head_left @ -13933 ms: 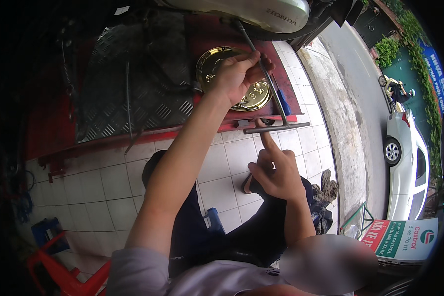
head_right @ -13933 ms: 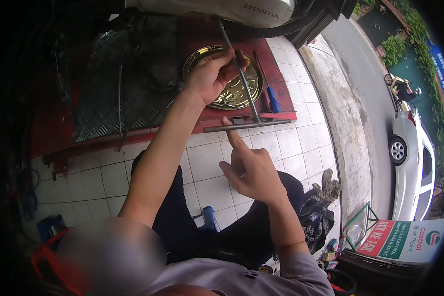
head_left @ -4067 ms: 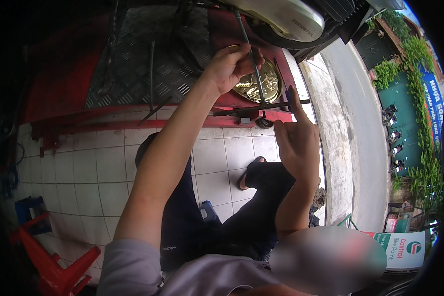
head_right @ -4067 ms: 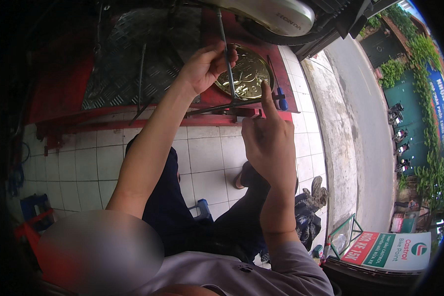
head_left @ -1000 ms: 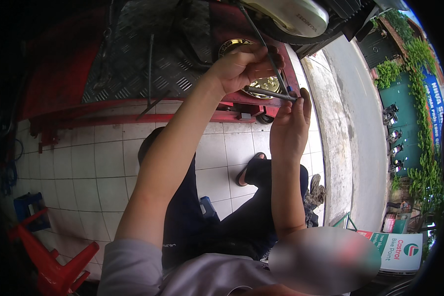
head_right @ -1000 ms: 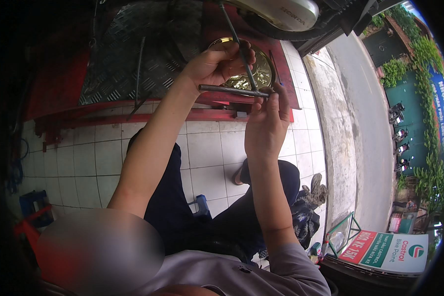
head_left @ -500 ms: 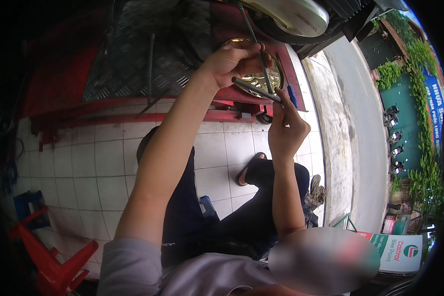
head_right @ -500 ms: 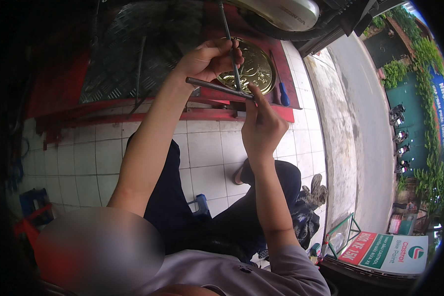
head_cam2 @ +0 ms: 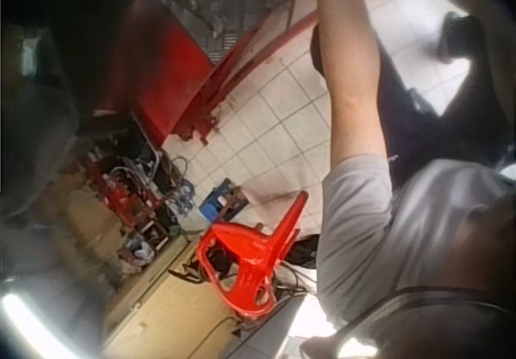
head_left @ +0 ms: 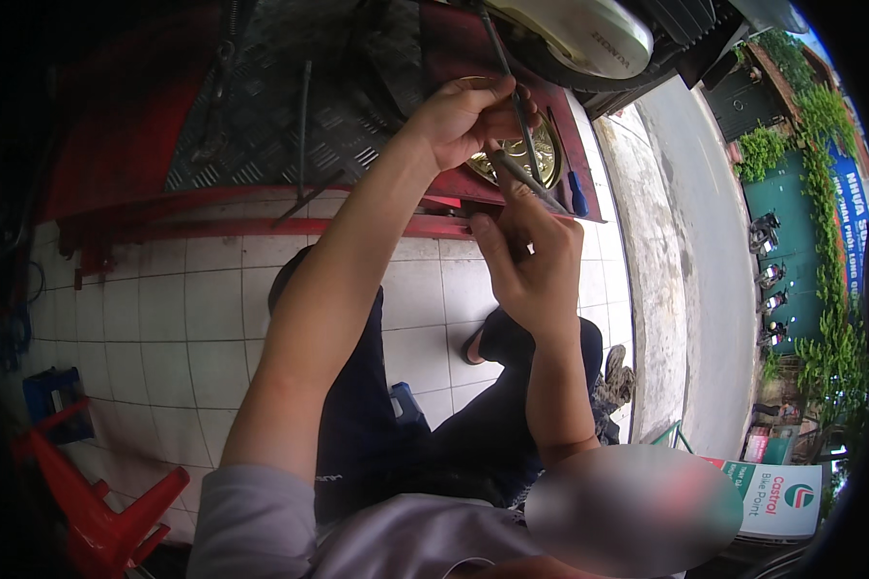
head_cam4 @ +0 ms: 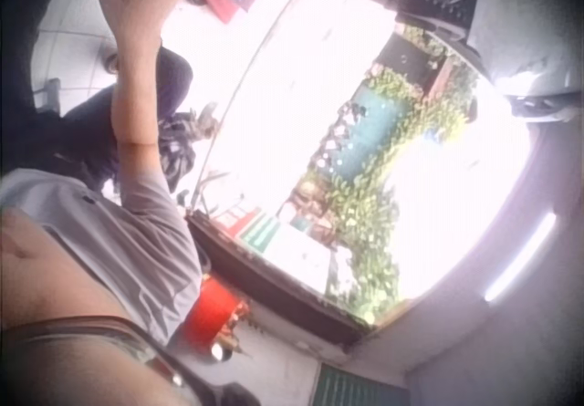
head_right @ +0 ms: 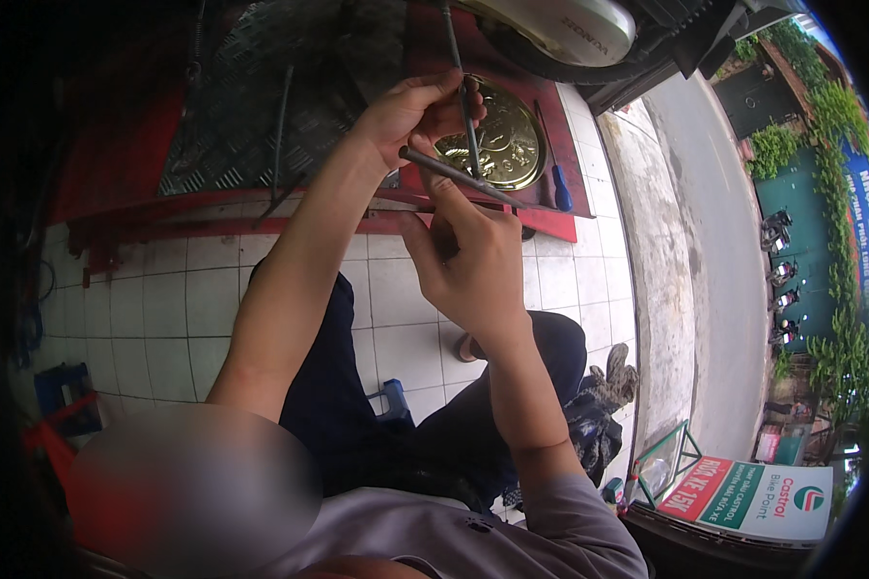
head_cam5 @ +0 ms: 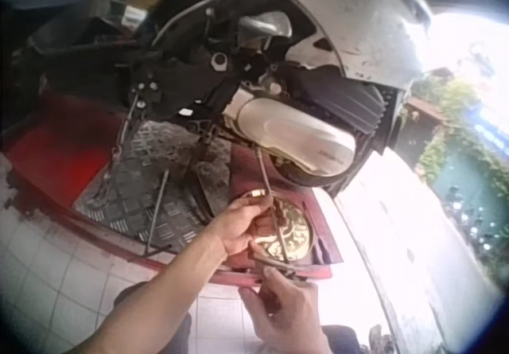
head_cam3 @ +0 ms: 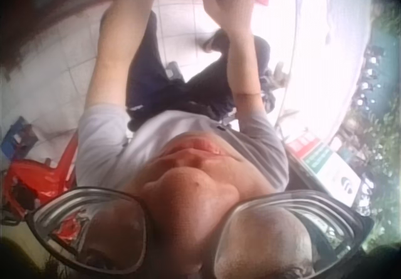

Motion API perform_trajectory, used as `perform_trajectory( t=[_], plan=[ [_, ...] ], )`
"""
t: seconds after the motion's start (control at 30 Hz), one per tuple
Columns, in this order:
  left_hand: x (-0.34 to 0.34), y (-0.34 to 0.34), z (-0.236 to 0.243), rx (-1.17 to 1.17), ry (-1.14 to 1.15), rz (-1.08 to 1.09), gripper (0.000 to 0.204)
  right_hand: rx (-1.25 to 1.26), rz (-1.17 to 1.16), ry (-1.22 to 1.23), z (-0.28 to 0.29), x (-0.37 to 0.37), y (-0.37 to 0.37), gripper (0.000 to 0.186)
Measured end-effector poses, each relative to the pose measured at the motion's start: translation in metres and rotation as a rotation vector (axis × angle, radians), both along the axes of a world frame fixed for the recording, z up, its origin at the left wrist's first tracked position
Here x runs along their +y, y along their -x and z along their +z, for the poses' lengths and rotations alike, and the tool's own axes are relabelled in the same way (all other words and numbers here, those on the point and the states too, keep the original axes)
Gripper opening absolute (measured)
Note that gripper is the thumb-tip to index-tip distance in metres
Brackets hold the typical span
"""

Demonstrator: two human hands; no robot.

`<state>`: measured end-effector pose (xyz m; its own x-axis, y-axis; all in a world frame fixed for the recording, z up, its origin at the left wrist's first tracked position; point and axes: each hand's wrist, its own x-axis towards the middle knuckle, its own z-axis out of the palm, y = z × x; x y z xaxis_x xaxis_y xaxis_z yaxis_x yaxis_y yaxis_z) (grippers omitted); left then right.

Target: The person uses a T-handle wrench to loosen and remove a bolt from the motorcycle engine. They then use a long metal rod to manipulate a component inside the engine casing, followed by re-inserting and tightening the bolt with the wrench.

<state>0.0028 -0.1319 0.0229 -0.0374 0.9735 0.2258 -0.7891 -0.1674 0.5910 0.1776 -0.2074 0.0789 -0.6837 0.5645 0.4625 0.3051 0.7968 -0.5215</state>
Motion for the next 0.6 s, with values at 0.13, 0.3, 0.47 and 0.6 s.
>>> perform_trajectory(
  t=[0.13, 0.3, 0.47, 0.6],
  plan=[
    [0.000, -0.003, 0.003, -0.053, -0.008, 0.024, 0.023, 0.118, -0.146, -0.087, 0.017, 0.008, -0.008, 0.059],
    [0.003, 0.006, 0.001, -0.074, -0.034, 0.055, 0.024, -0.128, -0.334, -0.034, 0.030, 0.014, -0.033, 0.059],
    [0.004, -0.005, 0.011, -0.127, 0.038, 0.106, 0.026, -0.410, -0.120, 0.062, -0.007, 0.011, -0.025, 0.056],
    [0.010, -0.007, 0.012, -0.137, 0.053, 0.080, 0.026, -0.304, 0.061, 0.108, -0.002, -0.008, -0.001, 0.059]
  ],
)
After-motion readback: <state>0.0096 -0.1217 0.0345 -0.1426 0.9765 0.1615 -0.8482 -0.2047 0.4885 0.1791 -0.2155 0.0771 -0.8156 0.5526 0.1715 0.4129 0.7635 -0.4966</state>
